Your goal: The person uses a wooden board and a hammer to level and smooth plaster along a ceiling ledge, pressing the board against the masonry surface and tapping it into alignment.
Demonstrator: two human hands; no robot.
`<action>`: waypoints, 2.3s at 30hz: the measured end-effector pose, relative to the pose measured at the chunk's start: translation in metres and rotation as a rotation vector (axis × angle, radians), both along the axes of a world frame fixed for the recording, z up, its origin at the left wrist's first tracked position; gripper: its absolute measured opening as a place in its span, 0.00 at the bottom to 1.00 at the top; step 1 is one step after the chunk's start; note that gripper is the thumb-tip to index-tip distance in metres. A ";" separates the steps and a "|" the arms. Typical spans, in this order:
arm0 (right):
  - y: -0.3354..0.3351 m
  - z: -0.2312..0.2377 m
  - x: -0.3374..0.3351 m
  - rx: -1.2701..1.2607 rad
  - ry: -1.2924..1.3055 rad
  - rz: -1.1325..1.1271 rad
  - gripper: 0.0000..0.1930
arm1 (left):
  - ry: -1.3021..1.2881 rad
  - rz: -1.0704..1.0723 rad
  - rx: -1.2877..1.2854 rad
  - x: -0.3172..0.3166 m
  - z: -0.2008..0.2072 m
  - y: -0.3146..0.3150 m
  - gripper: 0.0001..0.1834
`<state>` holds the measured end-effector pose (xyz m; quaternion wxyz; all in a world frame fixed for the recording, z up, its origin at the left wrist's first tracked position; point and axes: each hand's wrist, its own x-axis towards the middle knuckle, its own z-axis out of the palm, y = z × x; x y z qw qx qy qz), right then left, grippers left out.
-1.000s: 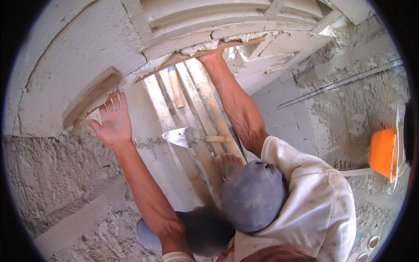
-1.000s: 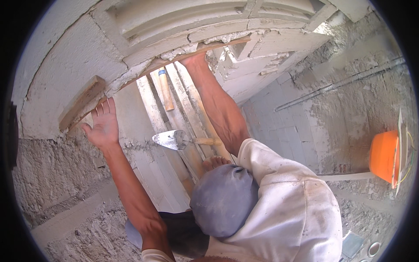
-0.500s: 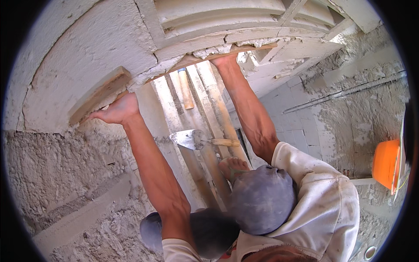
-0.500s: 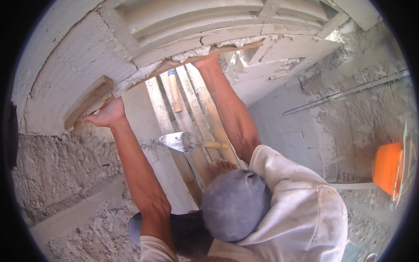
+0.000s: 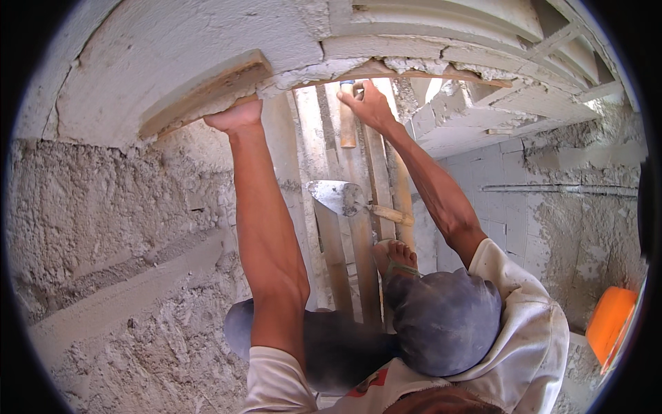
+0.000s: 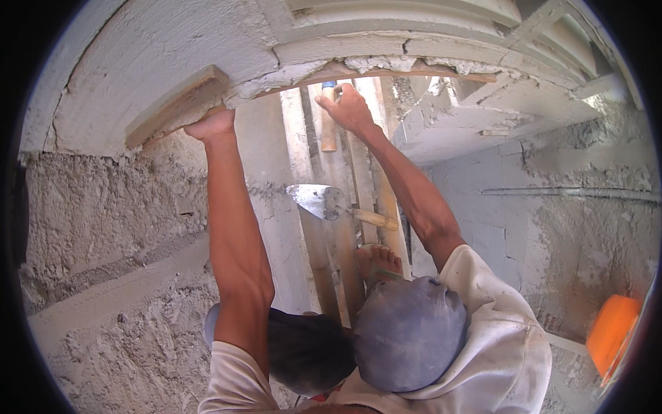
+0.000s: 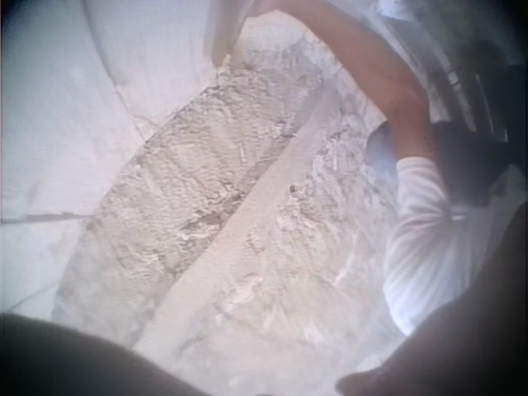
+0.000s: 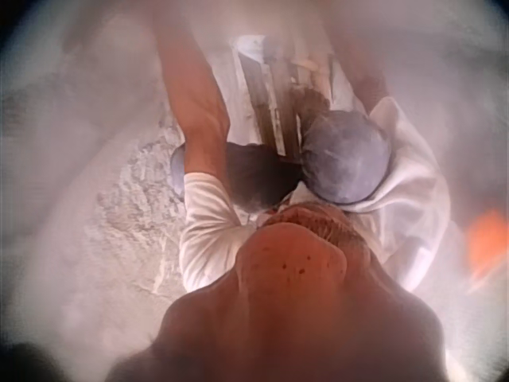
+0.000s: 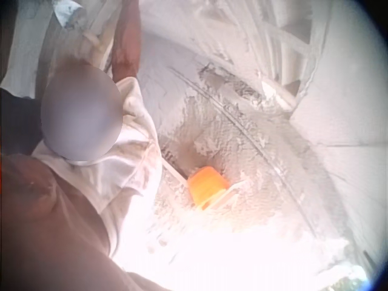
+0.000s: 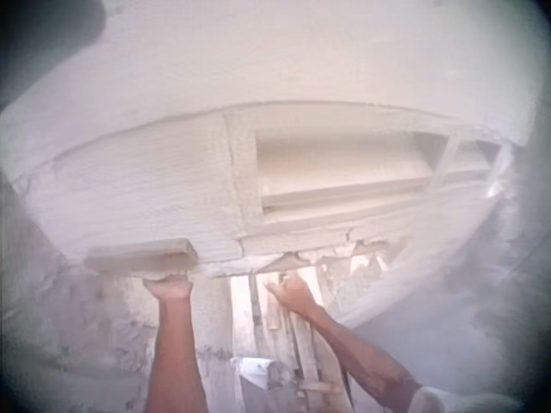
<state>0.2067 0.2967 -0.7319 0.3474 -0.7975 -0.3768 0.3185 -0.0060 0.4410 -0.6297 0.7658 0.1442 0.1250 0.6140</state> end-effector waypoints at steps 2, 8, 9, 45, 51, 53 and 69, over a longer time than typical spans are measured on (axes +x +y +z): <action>0.013 -0.009 -0.042 -0.003 -0.334 0.005 0.45 | -0.033 0.004 0.051 -0.010 -0.003 0.010 0.39; 0.024 -0.010 -0.023 -0.118 -0.254 -0.096 0.32 | -0.061 -0.010 0.099 -0.006 0.008 -0.012 0.44; 0.021 -0.017 -0.012 -0.077 -0.217 -0.159 0.30 | -0.088 -0.035 0.095 -0.006 0.011 -0.022 0.47; 0.088 0.050 -0.037 0.342 0.140 0.395 0.14 | 0.358 0.015 0.064 -0.041 0.041 -0.064 0.19; 0.085 0.049 -0.048 0.539 -0.075 0.369 0.14 | 0.389 0.026 0.050 -0.048 0.039 -0.064 0.19; 0.083 0.059 -0.037 0.567 -0.171 0.381 0.13 | 0.364 0.013 0.056 -0.041 0.043 -0.064 0.19; 0.100 0.041 -0.024 0.651 -0.049 0.312 0.10 | 0.403 -0.005 0.058 -0.032 0.048 -0.065 0.21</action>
